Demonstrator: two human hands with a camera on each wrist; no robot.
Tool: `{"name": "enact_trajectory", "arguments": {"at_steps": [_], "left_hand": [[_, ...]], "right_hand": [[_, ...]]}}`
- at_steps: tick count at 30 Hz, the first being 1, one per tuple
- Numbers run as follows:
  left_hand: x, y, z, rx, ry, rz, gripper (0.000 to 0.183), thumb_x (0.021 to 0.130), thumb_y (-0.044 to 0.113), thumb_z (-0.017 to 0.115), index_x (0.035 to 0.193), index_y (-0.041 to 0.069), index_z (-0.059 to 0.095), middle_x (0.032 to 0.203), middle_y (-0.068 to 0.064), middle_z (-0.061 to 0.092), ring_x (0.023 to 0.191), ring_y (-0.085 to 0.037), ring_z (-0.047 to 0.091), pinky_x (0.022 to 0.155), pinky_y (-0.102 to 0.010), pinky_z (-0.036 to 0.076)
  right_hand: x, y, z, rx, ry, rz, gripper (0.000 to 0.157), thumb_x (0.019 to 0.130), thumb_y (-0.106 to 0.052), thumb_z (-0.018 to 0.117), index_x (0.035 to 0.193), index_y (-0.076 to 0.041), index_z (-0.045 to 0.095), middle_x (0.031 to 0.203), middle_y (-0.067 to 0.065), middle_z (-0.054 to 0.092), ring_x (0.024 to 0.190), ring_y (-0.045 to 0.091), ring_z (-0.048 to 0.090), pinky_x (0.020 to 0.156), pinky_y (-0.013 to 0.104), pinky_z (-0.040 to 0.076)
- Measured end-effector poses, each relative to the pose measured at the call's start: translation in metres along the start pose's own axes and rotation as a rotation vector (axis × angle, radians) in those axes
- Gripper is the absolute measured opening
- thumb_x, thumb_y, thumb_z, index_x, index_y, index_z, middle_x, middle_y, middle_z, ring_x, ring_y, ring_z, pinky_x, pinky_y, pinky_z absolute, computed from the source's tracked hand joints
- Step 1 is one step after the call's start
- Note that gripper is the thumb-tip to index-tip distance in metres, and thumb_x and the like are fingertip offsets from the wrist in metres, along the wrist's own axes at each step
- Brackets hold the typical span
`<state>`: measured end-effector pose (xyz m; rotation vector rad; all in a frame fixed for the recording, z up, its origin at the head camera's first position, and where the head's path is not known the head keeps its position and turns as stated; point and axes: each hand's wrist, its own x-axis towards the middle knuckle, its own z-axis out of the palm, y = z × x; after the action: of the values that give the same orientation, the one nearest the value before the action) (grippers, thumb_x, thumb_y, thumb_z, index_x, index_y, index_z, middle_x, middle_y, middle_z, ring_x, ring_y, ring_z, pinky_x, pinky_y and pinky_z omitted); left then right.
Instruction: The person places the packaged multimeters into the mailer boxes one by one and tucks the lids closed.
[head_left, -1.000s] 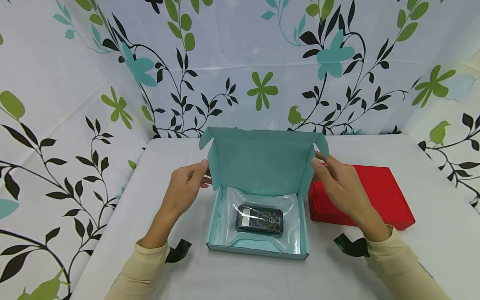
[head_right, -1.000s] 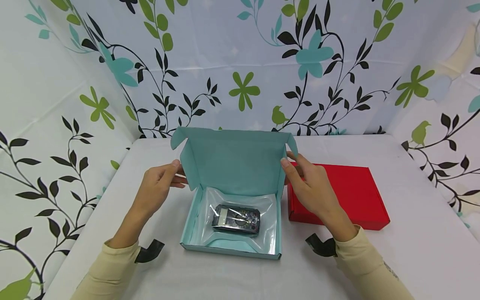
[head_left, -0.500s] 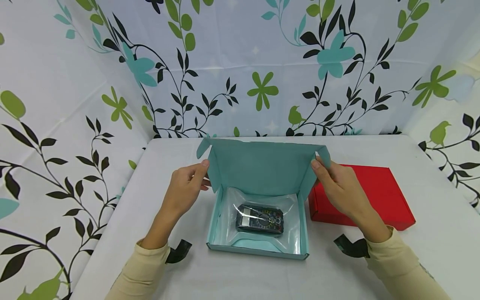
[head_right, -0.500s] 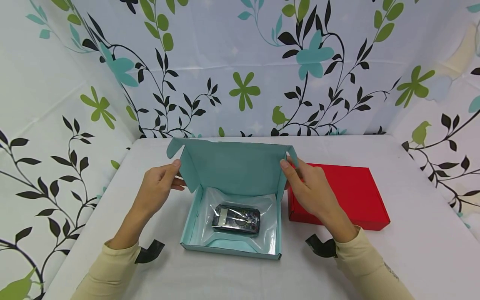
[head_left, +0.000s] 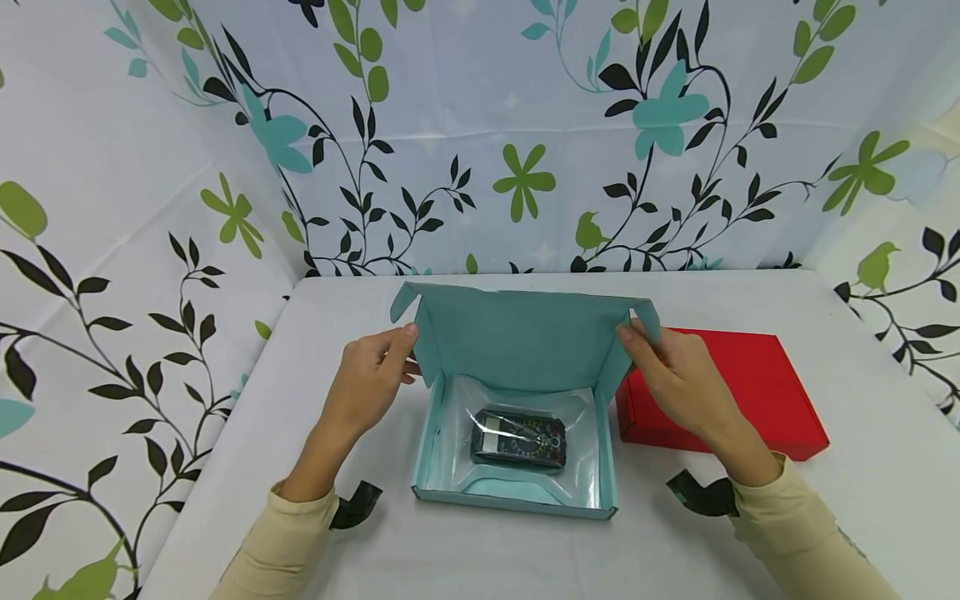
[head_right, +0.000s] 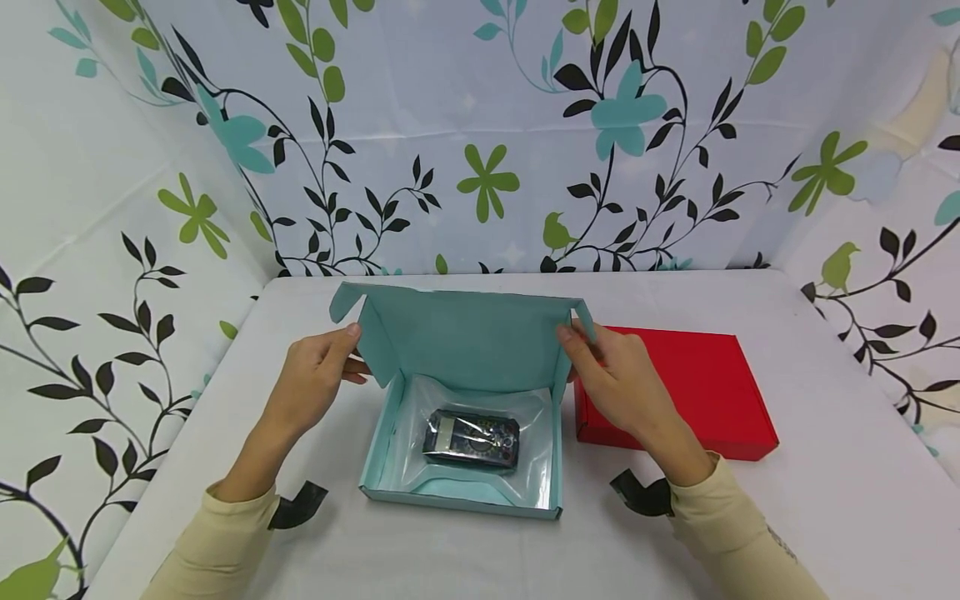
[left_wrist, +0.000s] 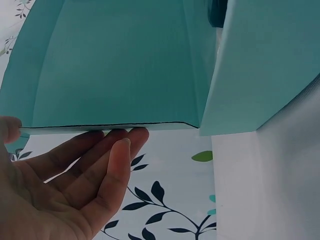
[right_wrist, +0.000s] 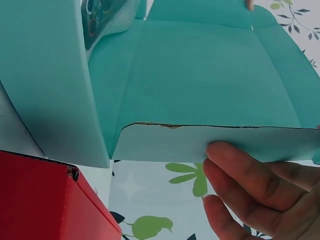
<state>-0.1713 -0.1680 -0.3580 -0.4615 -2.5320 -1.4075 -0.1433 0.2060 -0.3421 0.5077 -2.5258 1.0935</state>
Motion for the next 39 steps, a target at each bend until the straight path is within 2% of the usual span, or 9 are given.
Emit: {"name": "enact_trajectory", "arguments": {"at_steps": [3, 6, 8, 11, 14, 18, 33, 36, 39], "left_hand": [[-0.001, 0.0, 0.0, -0.001, 0.001, 0.006, 0.052, 0.112, 0.037, 0.045, 0.125, -0.007, 0.071, 0.093, -0.015, 0.075, 0.08, -0.032, 0.076, 0.07, -0.044, 0.062], [-0.001, 0.001, 0.0, -0.022, 0.004, 0.014, 0.051, 0.112, 0.035, 0.045, 0.124, -0.008, 0.071, 0.095, -0.016, 0.075, 0.08, -0.031, 0.076, 0.07, -0.044, 0.062], [-0.001, 0.002, 0.001, -0.042, 0.005, 0.016, 0.051, 0.112, 0.035, 0.046, 0.123, -0.008, 0.071, 0.096, -0.016, 0.075, 0.08, -0.029, 0.076, 0.07, -0.043, 0.062], [-0.001, 0.002, 0.001, -0.066, 0.001, 0.014, 0.05, 0.112, 0.034, 0.047, 0.12, -0.008, 0.072, 0.097, -0.017, 0.075, 0.081, -0.027, 0.076, 0.07, -0.04, 0.062], [-0.001, 0.002, 0.001, -0.075, -0.008, 0.006, 0.049, 0.111, 0.034, 0.046, 0.118, -0.008, 0.073, 0.097, -0.017, 0.075, 0.081, -0.027, 0.077, 0.07, -0.039, 0.062], [-0.002, 0.003, 0.001, -0.078, -0.017, -0.004, 0.048, 0.111, 0.031, 0.046, 0.117, -0.008, 0.073, 0.097, -0.018, 0.075, 0.08, -0.027, 0.077, 0.07, -0.038, 0.062], [-0.002, 0.001, -0.001, -0.064, -0.065, -0.002, 0.048, 0.11, 0.031, 0.044, 0.101, -0.006, 0.072, 0.1, -0.02, 0.073, 0.087, -0.029, 0.076, 0.075, -0.041, 0.062], [-0.004, 0.0, -0.003, -0.06, -0.078, 0.003, 0.045, 0.109, 0.029, 0.043, 0.107, -0.006, 0.071, 0.103, -0.021, 0.073, 0.088, -0.032, 0.075, 0.078, -0.045, 0.061], [-0.008, -0.002, -0.006, -0.05, -0.093, 0.002, 0.044, 0.11, 0.026, 0.041, 0.124, -0.005, 0.069, 0.107, -0.021, 0.073, 0.088, -0.032, 0.075, 0.08, -0.049, 0.06]], "right_hand": [[0.0, -0.001, 0.0, -0.012, -0.002, -0.016, 0.025, 0.107, -0.021, 0.056, 0.084, -0.011, 0.053, 0.056, -0.006, 0.035, 0.046, 0.013, 0.035, 0.045, 0.027, 0.034], [-0.002, -0.001, -0.001, -0.015, -0.013, -0.025, 0.019, 0.107, -0.02, 0.055, 0.098, -0.005, 0.062, 0.056, -0.007, 0.032, 0.044, 0.008, 0.029, 0.043, 0.026, 0.031], [-0.003, -0.002, -0.002, -0.019, -0.018, -0.024, 0.022, 0.107, -0.019, 0.056, 0.111, 0.0, 0.066, 0.055, -0.008, 0.032, 0.044, 0.007, 0.028, 0.042, 0.025, 0.031], [-0.004, -0.004, -0.002, -0.02, -0.018, -0.037, 0.023, 0.106, -0.016, 0.057, 0.116, 0.002, 0.065, 0.054, -0.008, 0.032, 0.042, 0.007, 0.028, 0.041, 0.025, 0.031], [-0.004, -0.005, -0.002, -0.021, -0.014, -0.059, 0.013, 0.104, -0.013, 0.059, 0.096, -0.003, 0.06, 0.054, -0.009, 0.032, 0.041, 0.007, 0.029, 0.041, 0.024, 0.031], [-0.003, -0.004, 0.0, -0.02, -0.007, -0.095, 0.022, 0.103, -0.008, 0.058, 0.083, -0.009, 0.05, 0.055, -0.01, 0.031, 0.042, 0.006, 0.028, 0.041, 0.024, 0.031], [-0.003, 0.008, 0.004, 0.013, 0.013, -0.18, 0.023, 0.098, -0.001, 0.059, 0.082, -0.013, 0.047, 0.056, -0.015, 0.031, 0.041, 0.004, 0.029, 0.041, 0.025, 0.034], [-0.004, 0.007, 0.004, 0.012, -0.007, -0.183, 0.022, 0.096, 0.0, 0.059, 0.081, -0.013, 0.047, 0.055, -0.016, 0.032, 0.041, 0.003, 0.03, 0.042, 0.025, 0.036], [-0.004, 0.005, 0.005, 0.01, -0.037, -0.18, 0.007, 0.095, 0.0, 0.06, 0.098, -0.007, 0.06, 0.055, -0.017, 0.033, 0.041, 0.003, 0.03, 0.043, 0.026, 0.038]]}}
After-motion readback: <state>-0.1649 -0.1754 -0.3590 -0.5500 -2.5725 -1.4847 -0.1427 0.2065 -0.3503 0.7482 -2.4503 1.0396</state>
